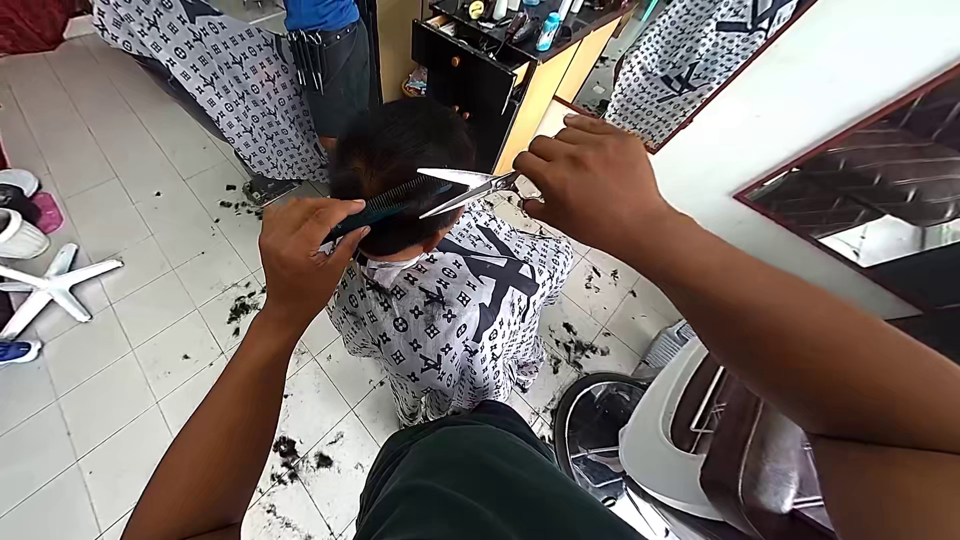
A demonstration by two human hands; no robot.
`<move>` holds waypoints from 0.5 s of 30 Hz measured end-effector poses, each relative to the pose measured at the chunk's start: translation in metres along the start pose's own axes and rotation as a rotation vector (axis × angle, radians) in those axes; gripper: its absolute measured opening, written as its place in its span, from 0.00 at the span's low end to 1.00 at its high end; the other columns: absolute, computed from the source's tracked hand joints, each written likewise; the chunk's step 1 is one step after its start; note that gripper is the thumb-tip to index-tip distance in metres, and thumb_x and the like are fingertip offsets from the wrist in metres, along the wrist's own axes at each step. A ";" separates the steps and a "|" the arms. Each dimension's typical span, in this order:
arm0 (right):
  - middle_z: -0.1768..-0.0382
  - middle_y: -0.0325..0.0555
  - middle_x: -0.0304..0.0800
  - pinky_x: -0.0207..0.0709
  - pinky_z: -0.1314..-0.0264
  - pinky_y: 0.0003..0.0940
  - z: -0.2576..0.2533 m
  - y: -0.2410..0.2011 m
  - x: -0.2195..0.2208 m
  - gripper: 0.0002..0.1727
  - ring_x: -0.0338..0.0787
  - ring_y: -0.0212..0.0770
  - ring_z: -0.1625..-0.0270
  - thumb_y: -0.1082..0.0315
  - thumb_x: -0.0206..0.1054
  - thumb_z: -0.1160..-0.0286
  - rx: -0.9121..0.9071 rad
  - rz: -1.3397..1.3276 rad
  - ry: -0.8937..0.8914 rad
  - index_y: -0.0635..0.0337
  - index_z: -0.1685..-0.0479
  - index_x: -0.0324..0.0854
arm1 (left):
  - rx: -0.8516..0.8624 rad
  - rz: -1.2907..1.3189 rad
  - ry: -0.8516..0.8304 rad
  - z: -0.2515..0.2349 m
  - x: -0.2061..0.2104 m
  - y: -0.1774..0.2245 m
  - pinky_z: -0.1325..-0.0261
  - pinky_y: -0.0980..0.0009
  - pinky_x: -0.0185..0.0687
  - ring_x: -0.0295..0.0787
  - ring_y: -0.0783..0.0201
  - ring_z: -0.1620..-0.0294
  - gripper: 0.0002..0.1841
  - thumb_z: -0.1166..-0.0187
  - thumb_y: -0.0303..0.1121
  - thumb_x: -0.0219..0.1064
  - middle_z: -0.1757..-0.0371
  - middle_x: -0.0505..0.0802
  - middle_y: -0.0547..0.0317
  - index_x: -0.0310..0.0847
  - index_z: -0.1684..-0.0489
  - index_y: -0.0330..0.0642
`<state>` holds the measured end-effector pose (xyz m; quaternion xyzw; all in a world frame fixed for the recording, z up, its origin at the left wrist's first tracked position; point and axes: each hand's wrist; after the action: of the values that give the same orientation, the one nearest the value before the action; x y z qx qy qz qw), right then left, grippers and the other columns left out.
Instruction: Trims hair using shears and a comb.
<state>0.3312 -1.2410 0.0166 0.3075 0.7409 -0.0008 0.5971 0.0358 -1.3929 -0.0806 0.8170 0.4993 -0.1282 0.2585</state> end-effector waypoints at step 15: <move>0.56 0.61 0.91 0.83 0.55 0.63 0.059 0.013 0.037 0.12 0.91 0.60 0.57 0.76 0.72 0.28 0.354 -0.573 0.147 0.68 0.46 0.85 | -0.407 0.040 -0.282 0.020 0.029 0.048 0.58 0.51 0.88 0.93 0.54 0.64 0.17 0.08 0.34 0.54 0.58 0.95 0.45 0.86 0.43 0.30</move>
<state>0.3856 -1.2355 -0.0288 0.1849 0.8266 -0.2748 0.4550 0.0929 -1.4000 -0.0964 0.7318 0.4573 -0.1327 0.4875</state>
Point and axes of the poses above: each hand's wrist, its own z-axis away from the middle knuckle, its own x-axis out of the palm, y = z × x
